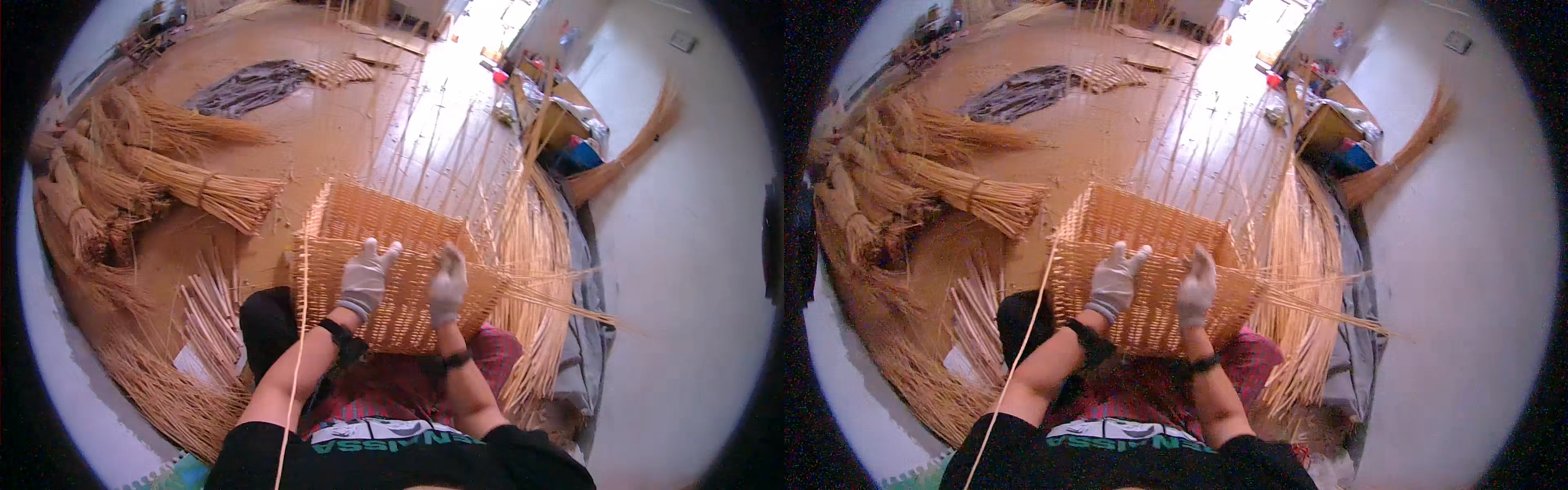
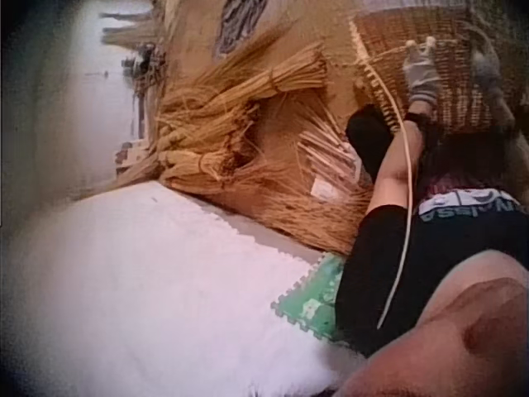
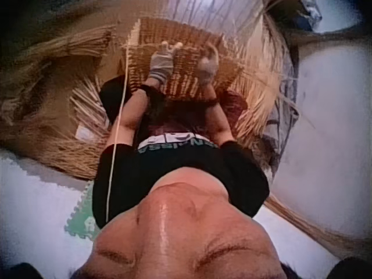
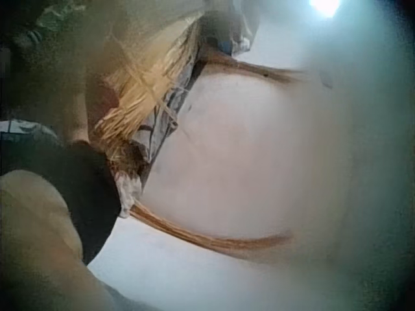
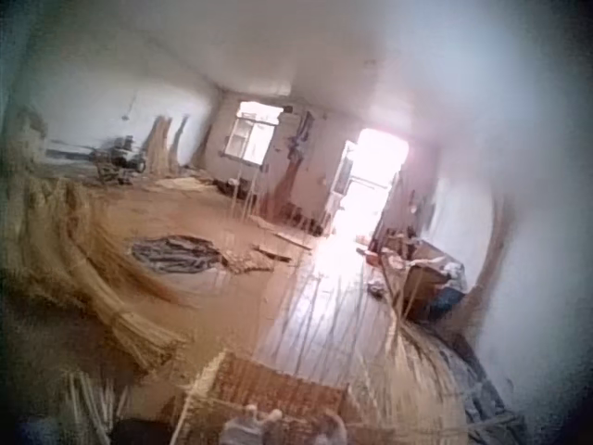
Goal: Weaving a large wicker or straw basket, including measuring and trimming components.
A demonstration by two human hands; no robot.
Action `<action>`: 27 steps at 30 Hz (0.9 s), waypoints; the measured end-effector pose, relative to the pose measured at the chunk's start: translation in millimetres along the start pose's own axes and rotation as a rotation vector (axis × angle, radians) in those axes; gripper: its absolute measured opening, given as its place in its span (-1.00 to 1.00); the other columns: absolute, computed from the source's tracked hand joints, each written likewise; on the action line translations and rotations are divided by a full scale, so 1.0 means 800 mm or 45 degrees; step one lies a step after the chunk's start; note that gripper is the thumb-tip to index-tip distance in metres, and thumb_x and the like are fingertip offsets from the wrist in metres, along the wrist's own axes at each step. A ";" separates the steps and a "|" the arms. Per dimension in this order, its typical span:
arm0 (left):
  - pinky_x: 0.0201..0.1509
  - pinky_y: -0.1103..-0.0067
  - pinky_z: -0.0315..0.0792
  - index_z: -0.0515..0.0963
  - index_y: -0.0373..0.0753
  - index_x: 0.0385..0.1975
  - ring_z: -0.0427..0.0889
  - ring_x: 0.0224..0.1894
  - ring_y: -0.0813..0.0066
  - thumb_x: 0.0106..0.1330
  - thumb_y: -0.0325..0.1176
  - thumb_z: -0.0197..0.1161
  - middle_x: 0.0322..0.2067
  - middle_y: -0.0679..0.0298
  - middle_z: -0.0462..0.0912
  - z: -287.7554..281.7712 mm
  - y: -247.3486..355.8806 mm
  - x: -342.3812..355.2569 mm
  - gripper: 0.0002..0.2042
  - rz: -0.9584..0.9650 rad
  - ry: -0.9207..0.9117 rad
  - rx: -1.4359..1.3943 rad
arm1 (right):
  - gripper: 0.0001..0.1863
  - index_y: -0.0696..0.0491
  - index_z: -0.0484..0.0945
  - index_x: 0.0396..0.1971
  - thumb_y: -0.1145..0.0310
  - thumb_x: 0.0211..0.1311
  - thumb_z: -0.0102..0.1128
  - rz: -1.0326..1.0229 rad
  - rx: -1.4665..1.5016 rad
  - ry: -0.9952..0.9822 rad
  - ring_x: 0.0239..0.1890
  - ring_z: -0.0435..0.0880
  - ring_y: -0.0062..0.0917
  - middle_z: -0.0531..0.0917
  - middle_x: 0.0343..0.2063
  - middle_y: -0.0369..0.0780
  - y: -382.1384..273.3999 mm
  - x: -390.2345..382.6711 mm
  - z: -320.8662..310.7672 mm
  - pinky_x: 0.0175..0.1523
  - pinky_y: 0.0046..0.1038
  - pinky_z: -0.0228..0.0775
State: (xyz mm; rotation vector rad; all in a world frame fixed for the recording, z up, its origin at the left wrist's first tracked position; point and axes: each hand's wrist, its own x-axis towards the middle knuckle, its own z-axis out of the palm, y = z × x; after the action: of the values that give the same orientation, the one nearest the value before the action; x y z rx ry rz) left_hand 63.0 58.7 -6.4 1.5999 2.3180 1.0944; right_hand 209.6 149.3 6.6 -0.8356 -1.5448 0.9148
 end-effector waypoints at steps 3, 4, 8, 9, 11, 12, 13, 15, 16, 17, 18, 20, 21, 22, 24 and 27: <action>-0.06 0.25 0.53 0.47 0.20 0.24 0.61 -0.15 0.09 0.24 -0.44 0.31 -0.02 0.09 0.46 -0.012 -0.006 -0.009 -0.46 0.322 0.244 -0.234 | -0.52 0.01 0.45 0.25 0.52 0.32 0.17 0.278 -0.204 -0.151 -0.21 0.58 -0.63 0.62 -0.15 -0.29 -0.011 -0.065 -0.002 -0.05 -0.52 0.50; -0.03 0.39 0.53 0.50 0.01 0.17 0.60 -0.13 0.24 0.24 -0.49 0.33 -0.02 0.17 0.49 -0.025 -0.017 -0.013 -0.53 0.243 0.160 -0.616 | -0.54 0.02 0.47 0.23 0.48 0.34 0.19 0.361 -0.190 -0.286 -0.22 0.59 -0.63 0.63 -0.17 -0.29 -0.026 -0.076 0.009 -0.05 -0.53 0.50; 0.05 0.51 0.50 0.44 -0.24 0.15 0.58 -0.11 0.47 0.28 -0.46 0.35 0.08 0.17 0.46 -0.022 -0.133 -0.037 -0.56 -0.300 0.837 -0.674 | -0.53 0.01 0.50 0.21 0.44 0.29 0.23 -0.411 -0.386 -0.476 -0.10 0.65 -0.39 0.66 -0.16 -0.18 -0.121 -0.073 0.104 0.03 -0.42 0.53; 0.06 0.52 0.49 0.43 -0.26 0.14 0.56 -0.09 0.50 0.27 -0.50 0.35 0.06 0.20 0.47 -0.040 -0.133 -0.029 -0.56 -0.337 0.935 -0.541 | -0.52 -0.01 0.51 0.20 0.43 0.25 0.26 -0.599 -0.432 -0.465 -0.08 0.66 -0.29 0.66 -0.15 -0.14 -0.138 -0.068 0.125 0.04 -0.36 0.55; 0.06 0.54 0.49 0.42 -0.27 0.13 0.54 -0.06 0.54 0.26 -0.54 0.34 0.04 0.24 0.47 -0.080 -0.138 -0.018 -0.57 -0.378 1.010 -0.402 | -0.54 -0.02 0.57 0.11 0.45 0.15 0.28 -0.577 -0.453 -0.643 -0.02 0.65 -0.20 0.66 -0.10 -0.14 -0.161 -0.071 0.176 0.07 -0.29 0.54; 0.06 0.54 0.49 0.42 -0.26 0.12 0.54 -0.06 0.54 0.26 -0.55 0.33 0.04 0.24 0.47 -0.088 -0.144 -0.014 -0.58 -0.325 0.930 -0.460 | -0.64 -0.03 0.58 0.01 0.43 0.17 0.23 -0.588 -0.407 -0.697 -0.06 0.65 -0.19 0.66 -0.15 -0.15 -0.154 -0.081 0.204 0.01 -0.27 0.54; 0.06 0.54 0.49 0.42 -0.26 0.12 0.54 -0.06 0.54 0.27 -0.56 0.32 0.04 0.25 0.47 -0.088 -0.151 -0.016 -0.58 -0.272 0.841 -0.562 | -0.73 -0.04 0.59 -0.10 0.41 0.18 0.17 -0.594 -0.361 -0.753 -0.11 0.64 -0.18 0.65 -0.20 -0.16 -0.143 -0.092 0.232 -0.05 -0.24 0.54; 0.07 0.54 0.49 0.41 -0.25 0.10 0.54 -0.05 0.54 0.27 -0.57 0.31 0.03 0.25 0.47 -0.070 -0.159 -0.033 -0.59 -0.206 0.742 -0.732 | -0.83 -0.04 0.55 -0.23 0.42 0.15 0.16 -0.656 -0.383 -0.701 -0.16 0.63 -0.19 0.62 -0.27 -0.16 -0.137 -0.111 0.273 -0.12 -0.23 0.52; 0.07 0.54 0.49 0.41 -0.24 0.10 0.53 -0.05 0.54 0.27 -0.58 0.31 0.03 0.26 0.47 -0.061 -0.161 -0.043 -0.60 -0.194 0.712 -0.807 | -0.88 -0.04 0.53 -0.30 0.42 0.13 0.15 -0.680 -0.401 -0.671 -0.19 0.63 -0.19 0.61 -0.31 -0.16 -0.136 -0.114 0.284 -0.16 -0.22 0.51; 0.07 0.54 0.49 0.41 -0.24 0.09 0.53 -0.05 0.54 0.27 -0.59 0.30 0.03 0.26 0.47 -0.055 -0.166 -0.047 -0.60 -0.191 0.700 -0.859 | -0.90 -0.03 0.52 -0.32 0.42 0.14 0.15 -0.680 -0.473 -0.708 -0.20 0.63 -0.20 0.60 -0.33 -0.16 -0.133 -0.113 0.290 -0.18 -0.23 0.51; 0.07 0.54 0.49 0.41 -0.24 0.09 0.53 -0.04 0.54 0.27 -0.59 0.29 0.03 0.26 0.47 -0.052 -0.172 -0.052 -0.61 -0.202 0.708 -0.903 | -0.92 -0.03 0.51 -0.34 0.41 0.14 0.15 -0.677 -0.535 -0.764 -0.20 0.63 -0.21 0.59 -0.34 -0.16 -0.140 -0.114 0.296 -0.19 -0.23 0.51; 0.07 0.54 0.49 0.41 -0.23 0.07 0.53 -0.04 0.54 0.27 -0.61 0.28 0.02 0.27 0.47 -0.045 -0.185 -0.047 -0.62 -0.200 0.708 -0.965 | -0.93 -0.05 0.51 -0.33 0.39 0.17 0.14 -0.743 -0.500 -0.767 -0.22 0.64 -0.25 0.59 -0.34 -0.17 -0.145 -0.108 0.286 -0.21 -0.28 0.52; 0.07 0.55 0.49 0.41 -0.22 0.07 0.52 -0.04 0.54 0.28 -0.61 0.28 0.02 0.27 0.47 -0.038 -0.186 -0.035 -0.62 -0.185 0.712 -1.007 | -0.91 -0.04 0.53 -0.30 0.39 0.17 0.15 -0.704 -0.523 -0.765 -0.21 0.66 -0.25 0.61 -0.30 -0.17 -0.146 -0.101 0.275 -0.19 -0.27 0.54; 0.07 0.55 0.49 0.41 -0.22 0.06 0.52 -0.03 0.54 0.28 -0.62 0.27 0.02 0.28 0.47 -0.033 -0.187 -0.023 -0.63 -0.168 0.713 -1.047 | -0.88 -0.04 0.56 -0.28 0.39 0.17 0.16 -0.664 -0.546 -0.764 -0.19 0.67 -0.24 0.64 -0.26 -0.17 -0.145 -0.095 0.267 -0.17 -0.26 0.56; 0.07 0.55 0.49 0.41 -0.21 0.05 0.52 -0.03 0.54 0.28 -0.63 0.26 0.02 0.28 0.47 -0.025 -0.192 -0.004 -0.63 -0.136 0.718 -1.115 | -0.91 -0.02 0.57 -0.30 0.36 0.22 0.17 -0.639 -0.341 -0.662 -0.20 0.68 -0.22 0.67 -0.24 -0.15 -0.139 -0.079 0.260 -0.16 -0.24 0.56; 0.08 0.55 0.49 0.41 -0.19 0.03 0.51 -0.02 0.55 0.28 -0.66 0.24 0.01 0.29 0.47 -0.025 -0.203 0.036 -0.64 -0.069 0.757 -1.195 | -0.92 -0.03 0.59 -0.32 0.33 0.25 0.20 -0.510 -0.508 -0.670 -0.21 0.69 -0.19 0.67 -0.19 -0.13 -0.137 -0.013 0.281 -0.13 -0.22 0.55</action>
State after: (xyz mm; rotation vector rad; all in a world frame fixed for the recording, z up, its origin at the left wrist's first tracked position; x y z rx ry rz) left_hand -83.5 44.1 -83.4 0.8987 1.5554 2.3803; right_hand -15.1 64.3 77.0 -0.5371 -2.3060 0.5557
